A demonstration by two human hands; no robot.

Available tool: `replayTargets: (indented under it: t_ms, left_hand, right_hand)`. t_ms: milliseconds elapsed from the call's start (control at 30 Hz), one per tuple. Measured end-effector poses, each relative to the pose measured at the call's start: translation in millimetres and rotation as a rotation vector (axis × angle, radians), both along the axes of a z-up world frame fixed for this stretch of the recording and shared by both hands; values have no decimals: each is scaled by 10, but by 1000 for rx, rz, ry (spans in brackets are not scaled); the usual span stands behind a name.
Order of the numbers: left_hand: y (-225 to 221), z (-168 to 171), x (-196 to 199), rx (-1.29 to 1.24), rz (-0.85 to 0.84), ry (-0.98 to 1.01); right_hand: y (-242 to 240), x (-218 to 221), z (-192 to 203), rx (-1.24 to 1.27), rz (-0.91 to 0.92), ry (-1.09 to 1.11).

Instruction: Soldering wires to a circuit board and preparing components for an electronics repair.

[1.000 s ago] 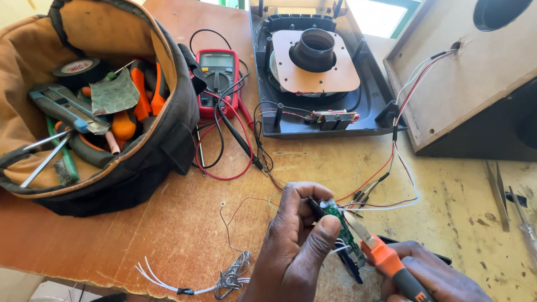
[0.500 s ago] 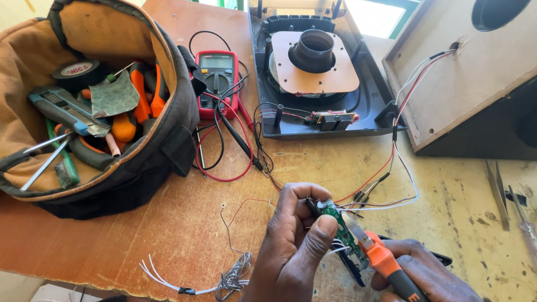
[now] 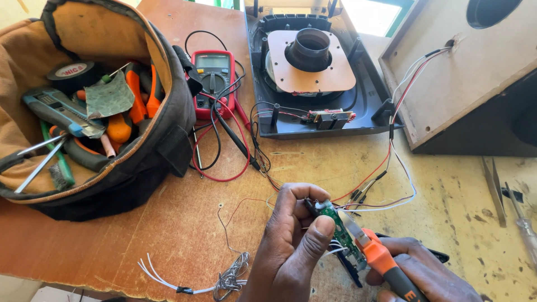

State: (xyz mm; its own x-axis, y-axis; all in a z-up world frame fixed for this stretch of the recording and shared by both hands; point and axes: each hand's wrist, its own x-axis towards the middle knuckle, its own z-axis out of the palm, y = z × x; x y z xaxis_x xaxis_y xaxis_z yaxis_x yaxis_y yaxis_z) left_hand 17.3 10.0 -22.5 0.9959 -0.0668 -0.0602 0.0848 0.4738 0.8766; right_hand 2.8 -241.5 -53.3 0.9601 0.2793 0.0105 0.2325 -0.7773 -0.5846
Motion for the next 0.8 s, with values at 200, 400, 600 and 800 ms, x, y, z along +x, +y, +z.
replayTargets:
  t_ms: [200, 400, 600, 800]
  left_hand:
    - [13, -7, -7, 21, -11, -20]
    - [15, 2, -12, -1, 9, -12]
    - [5, -28, -5, 7, -13, -12]
    - [20, -29, -9, 41, -41, -46]
  right_hand:
    - [142, -84, -92, -69, -98, -139]
    - [102, -85, -115, -82, -162, 13]
    - [138, -123, -141, -54, -158, -34]
    - [138, -130, -98, 7, -245, 15]
